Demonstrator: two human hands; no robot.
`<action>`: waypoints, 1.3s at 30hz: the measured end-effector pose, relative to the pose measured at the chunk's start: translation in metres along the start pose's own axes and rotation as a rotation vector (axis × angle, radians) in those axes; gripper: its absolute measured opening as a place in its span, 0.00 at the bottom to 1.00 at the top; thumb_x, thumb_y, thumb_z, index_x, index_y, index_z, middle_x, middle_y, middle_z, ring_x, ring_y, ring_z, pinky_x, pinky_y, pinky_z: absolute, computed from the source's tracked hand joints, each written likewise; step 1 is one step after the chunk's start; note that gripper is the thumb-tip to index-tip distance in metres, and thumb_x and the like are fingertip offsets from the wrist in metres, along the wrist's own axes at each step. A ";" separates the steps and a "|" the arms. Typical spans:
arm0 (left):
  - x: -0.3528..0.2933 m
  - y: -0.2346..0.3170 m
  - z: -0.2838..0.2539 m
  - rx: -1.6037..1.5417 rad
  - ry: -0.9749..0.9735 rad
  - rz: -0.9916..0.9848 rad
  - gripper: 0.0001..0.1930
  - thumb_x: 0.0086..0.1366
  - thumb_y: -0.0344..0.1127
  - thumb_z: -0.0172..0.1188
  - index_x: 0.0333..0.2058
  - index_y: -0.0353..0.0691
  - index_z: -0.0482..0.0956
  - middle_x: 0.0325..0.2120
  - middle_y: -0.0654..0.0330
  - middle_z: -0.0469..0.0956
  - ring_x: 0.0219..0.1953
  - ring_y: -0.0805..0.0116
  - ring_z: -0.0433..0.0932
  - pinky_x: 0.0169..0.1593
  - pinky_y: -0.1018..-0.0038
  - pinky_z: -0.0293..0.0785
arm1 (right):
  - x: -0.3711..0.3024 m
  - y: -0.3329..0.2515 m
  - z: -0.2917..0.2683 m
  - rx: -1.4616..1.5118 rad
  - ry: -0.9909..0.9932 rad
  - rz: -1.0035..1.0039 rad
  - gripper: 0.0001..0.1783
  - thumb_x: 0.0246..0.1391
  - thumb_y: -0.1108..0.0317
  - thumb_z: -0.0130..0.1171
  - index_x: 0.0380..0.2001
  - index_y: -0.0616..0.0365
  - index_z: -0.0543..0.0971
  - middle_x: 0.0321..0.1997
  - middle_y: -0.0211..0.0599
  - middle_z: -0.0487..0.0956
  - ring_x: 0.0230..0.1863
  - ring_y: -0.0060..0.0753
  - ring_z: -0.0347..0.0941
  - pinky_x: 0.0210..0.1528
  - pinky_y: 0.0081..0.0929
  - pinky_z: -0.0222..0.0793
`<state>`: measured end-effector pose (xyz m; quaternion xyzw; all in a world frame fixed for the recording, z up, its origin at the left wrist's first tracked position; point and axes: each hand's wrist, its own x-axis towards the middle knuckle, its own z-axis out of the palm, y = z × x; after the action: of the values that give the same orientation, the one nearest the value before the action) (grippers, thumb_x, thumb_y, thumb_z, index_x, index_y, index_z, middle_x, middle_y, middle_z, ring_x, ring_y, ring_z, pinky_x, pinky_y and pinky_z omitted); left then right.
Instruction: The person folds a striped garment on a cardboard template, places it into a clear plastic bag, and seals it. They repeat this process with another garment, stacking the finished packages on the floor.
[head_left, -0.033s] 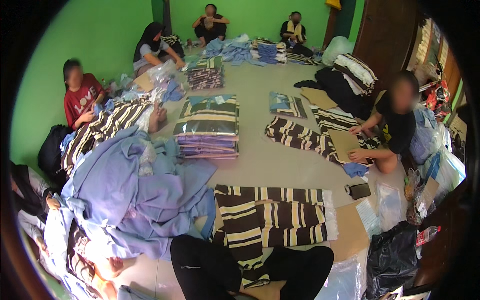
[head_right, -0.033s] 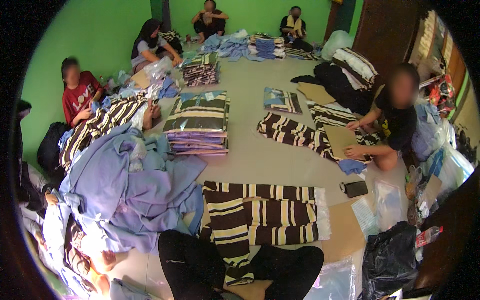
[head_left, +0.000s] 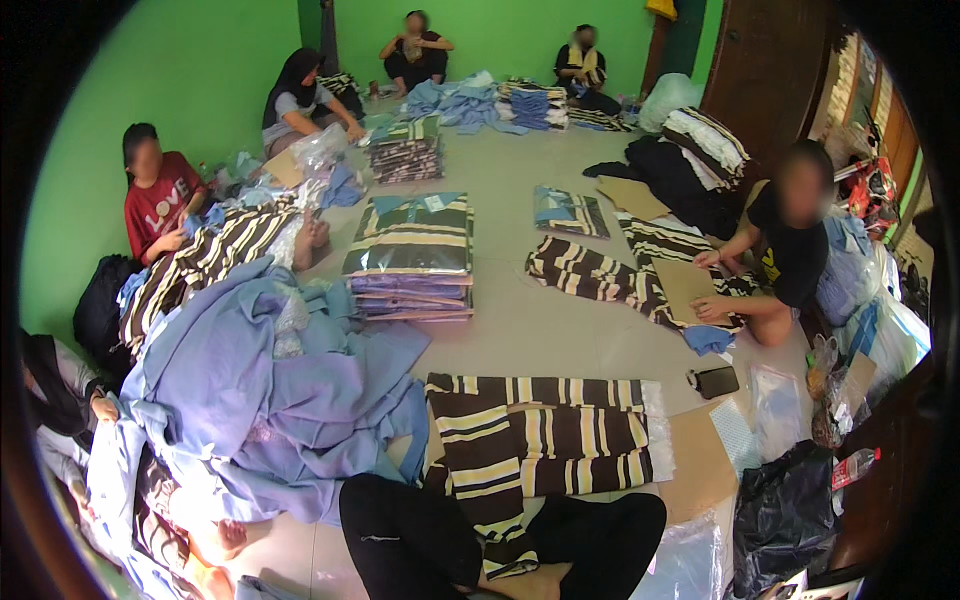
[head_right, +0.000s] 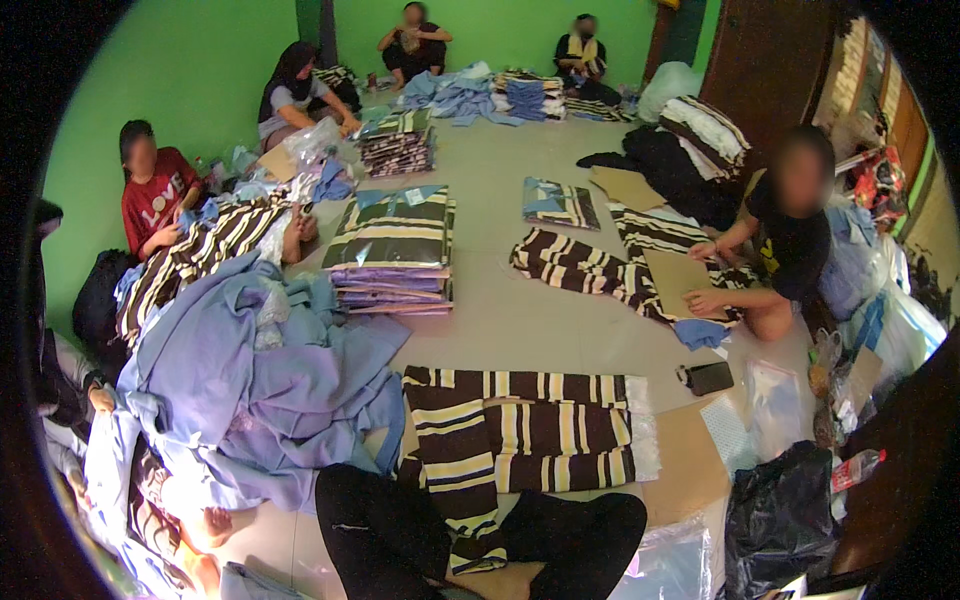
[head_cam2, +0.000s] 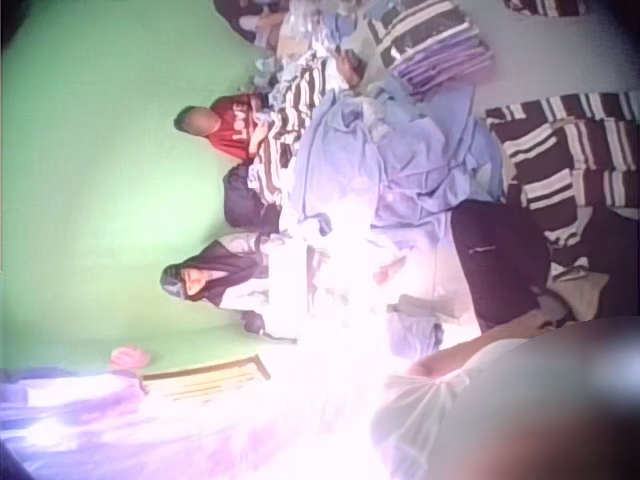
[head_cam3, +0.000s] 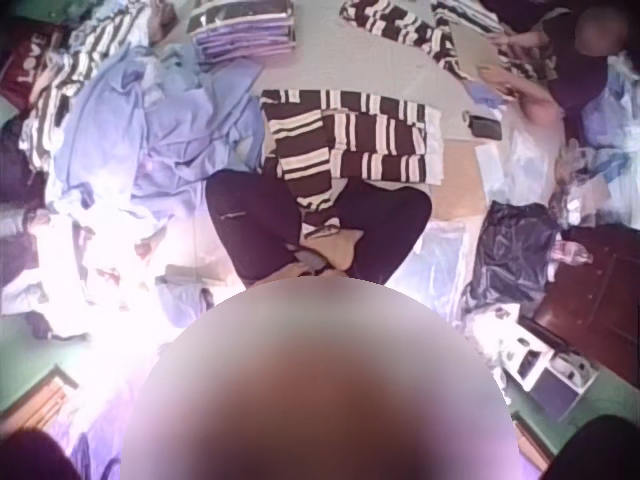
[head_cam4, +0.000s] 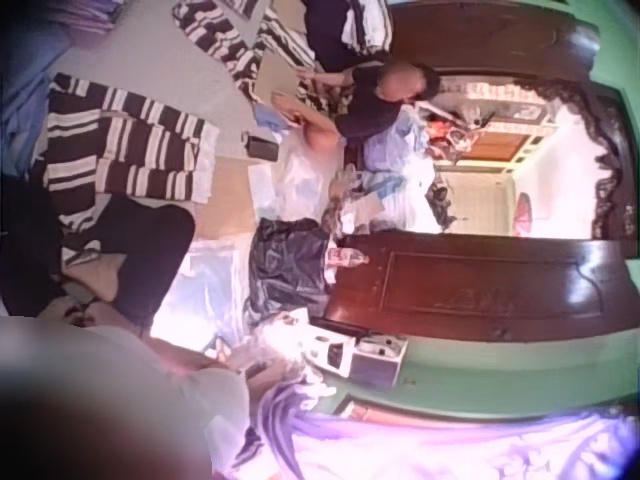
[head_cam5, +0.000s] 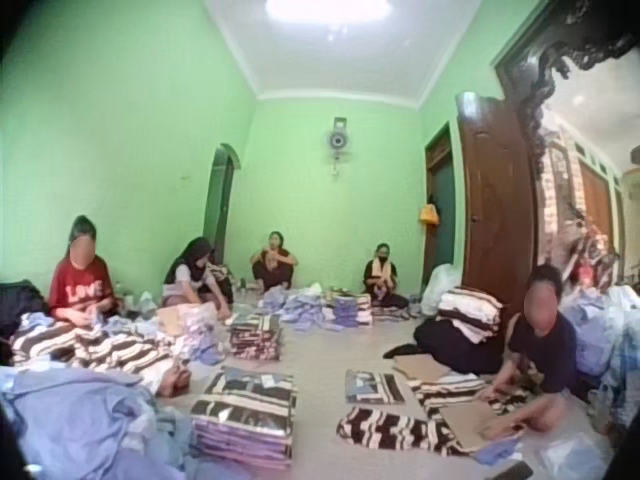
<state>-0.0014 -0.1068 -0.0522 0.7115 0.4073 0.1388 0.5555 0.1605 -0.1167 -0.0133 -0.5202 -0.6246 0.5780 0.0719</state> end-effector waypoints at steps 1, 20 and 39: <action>0.005 -0.001 -0.002 -0.006 -0.007 -0.034 0.08 0.56 0.33 0.48 0.29 0.34 0.71 0.23 0.52 0.69 0.26 0.53 0.68 0.30 0.66 0.66 | 0.002 -0.001 -0.003 0.007 0.011 0.000 0.10 0.46 0.65 0.49 0.31 0.58 0.72 0.29 0.44 0.73 0.33 0.43 0.71 0.35 0.34 0.64; 0.010 -0.017 0.003 -0.031 -0.037 -0.176 0.10 0.57 0.36 0.48 0.30 0.35 0.71 0.26 0.48 0.72 0.31 0.51 0.71 0.35 0.65 0.67 | 0.003 -0.005 -0.008 0.044 0.088 -0.042 0.06 0.43 0.68 0.49 0.24 0.58 0.72 0.22 0.41 0.72 0.27 0.39 0.70 0.29 0.33 0.62; -0.032 -0.010 0.026 -0.039 -0.106 -0.144 0.08 0.57 0.33 0.48 0.30 0.33 0.70 0.27 0.46 0.73 0.32 0.49 0.72 0.34 0.65 0.68 | -0.042 -0.001 0.016 0.026 -0.174 -0.037 0.08 0.47 0.67 0.50 0.29 0.61 0.70 0.27 0.42 0.74 0.30 0.39 0.72 0.33 0.32 0.66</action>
<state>-0.0091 -0.1478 -0.0621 0.6758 0.4247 0.0686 0.5985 0.1678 -0.1575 0.0041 -0.4552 -0.6304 0.6278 0.0348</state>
